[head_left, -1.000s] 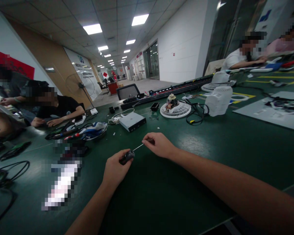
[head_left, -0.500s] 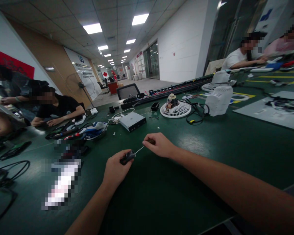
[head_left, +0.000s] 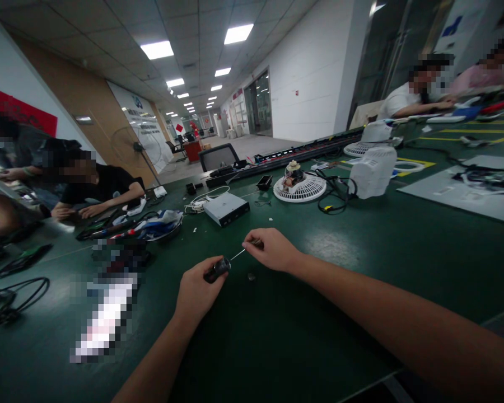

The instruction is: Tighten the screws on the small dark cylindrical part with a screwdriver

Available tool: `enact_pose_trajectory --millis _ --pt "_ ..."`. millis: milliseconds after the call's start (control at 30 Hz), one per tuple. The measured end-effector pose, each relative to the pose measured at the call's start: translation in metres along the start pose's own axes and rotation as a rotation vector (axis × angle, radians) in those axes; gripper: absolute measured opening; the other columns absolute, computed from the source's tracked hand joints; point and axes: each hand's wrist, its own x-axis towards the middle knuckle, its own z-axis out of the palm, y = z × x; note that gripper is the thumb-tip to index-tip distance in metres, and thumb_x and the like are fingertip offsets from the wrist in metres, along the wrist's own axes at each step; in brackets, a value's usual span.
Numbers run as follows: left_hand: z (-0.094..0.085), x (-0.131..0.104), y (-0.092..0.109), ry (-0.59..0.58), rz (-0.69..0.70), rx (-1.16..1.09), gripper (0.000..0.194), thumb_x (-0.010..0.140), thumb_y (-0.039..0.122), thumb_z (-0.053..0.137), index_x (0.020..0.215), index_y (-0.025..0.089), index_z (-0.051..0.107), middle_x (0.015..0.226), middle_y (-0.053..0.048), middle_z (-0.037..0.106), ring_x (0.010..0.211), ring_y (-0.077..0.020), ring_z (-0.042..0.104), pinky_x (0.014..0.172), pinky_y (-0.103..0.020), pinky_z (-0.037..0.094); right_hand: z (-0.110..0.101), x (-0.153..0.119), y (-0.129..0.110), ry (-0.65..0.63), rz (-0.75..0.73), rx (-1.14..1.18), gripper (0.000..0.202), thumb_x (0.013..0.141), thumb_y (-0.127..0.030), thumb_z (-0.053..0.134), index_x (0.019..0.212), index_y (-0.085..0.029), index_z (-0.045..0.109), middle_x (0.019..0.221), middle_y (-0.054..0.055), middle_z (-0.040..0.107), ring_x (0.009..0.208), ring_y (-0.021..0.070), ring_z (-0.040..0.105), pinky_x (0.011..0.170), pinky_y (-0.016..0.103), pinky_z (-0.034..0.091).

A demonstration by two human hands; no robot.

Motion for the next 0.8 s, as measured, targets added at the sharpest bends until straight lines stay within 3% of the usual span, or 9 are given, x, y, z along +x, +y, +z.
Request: enact_pose_trajectory --millis 133,267,467,567,667,733,800 --pt "0.0 0.0 -0.002 0.008 -0.012 0.002 0.034 0.079 0.031 0.065 0.113 0.026 0.068 0.101 -0.001 0.075 0.089 -0.021 0.072 0.083 -0.034 0.057 0.002 -0.001 0.003 -0.022 0.022 0.017 0.017 0.089 -0.028 0.06 0.089 -0.016 0.073 0.08 0.005 0.072 0.068 0.0145 0.063 0.063 0.026 0.046" --pt "-0.001 0.0 -0.003 0.036 -0.026 0.011 0.034 0.08 0.031 0.066 0.113 0.028 0.067 0.097 0.001 0.075 0.084 -0.0198 0.072 0.077 -0.032 0.057 0.006 0.0 0.01 -0.052 0.072 0.245 0.015 0.085 -0.027 0.066 0.093 -0.016 0.071 0.079 0.003 0.071 0.067 0.0135 0.063 0.062 0.025 0.048" --pt "-0.002 0.0 -0.002 0.053 -0.045 0.034 0.032 0.081 0.032 0.065 0.113 0.027 0.067 0.096 0.0 0.075 0.083 -0.0205 0.071 0.077 -0.033 0.057 0.002 0.002 0.01 0.22 0.112 0.352 0.018 0.086 -0.035 0.066 0.089 -0.017 0.065 0.077 0.002 0.065 0.065 0.0134 0.058 0.06 0.026 0.046" --pt "-0.001 0.0 -0.002 0.041 -0.057 0.03 0.033 0.081 0.032 0.065 0.114 0.028 0.066 0.097 -0.001 0.075 0.084 -0.0207 0.072 0.079 -0.034 0.057 -0.005 -0.001 0.006 0.345 -0.014 0.188 0.017 0.092 -0.033 0.06 0.083 -0.018 0.061 0.08 0.003 0.059 0.071 0.0148 0.055 0.066 0.028 0.046" --pt "0.0 0.0 -0.002 0.039 -0.055 0.023 0.033 0.081 0.031 0.066 0.114 0.027 0.067 0.096 -0.001 0.075 0.083 -0.0208 0.072 0.078 -0.034 0.058 -0.009 -0.004 0.0 0.375 -0.204 0.016 0.017 0.096 -0.029 0.052 0.084 -0.018 0.058 0.086 0.006 0.056 0.084 0.019 0.054 0.078 0.032 0.045" --pt "0.0 0.0 -0.002 0.042 -0.054 0.019 0.033 0.08 0.032 0.065 0.113 0.026 0.067 0.095 -0.001 0.075 0.082 -0.0209 0.072 0.076 -0.034 0.058 -0.009 -0.004 -0.004 0.313 -0.333 -0.09 0.017 0.097 -0.024 0.047 0.086 -0.017 0.057 0.092 0.009 0.057 0.091 0.0212 0.052 0.083 0.035 0.044" --pt "0.0 0.0 -0.001 0.038 -0.058 0.012 0.033 0.08 0.032 0.065 0.112 0.026 0.067 0.094 -0.001 0.075 0.08 -0.0206 0.072 0.075 -0.033 0.058 -0.009 -0.004 -0.008 0.129 -0.442 -0.213 0.017 0.096 -0.015 0.043 0.093 -0.016 0.06 0.099 0.011 0.059 0.094 0.0217 0.051 0.084 0.035 0.043"
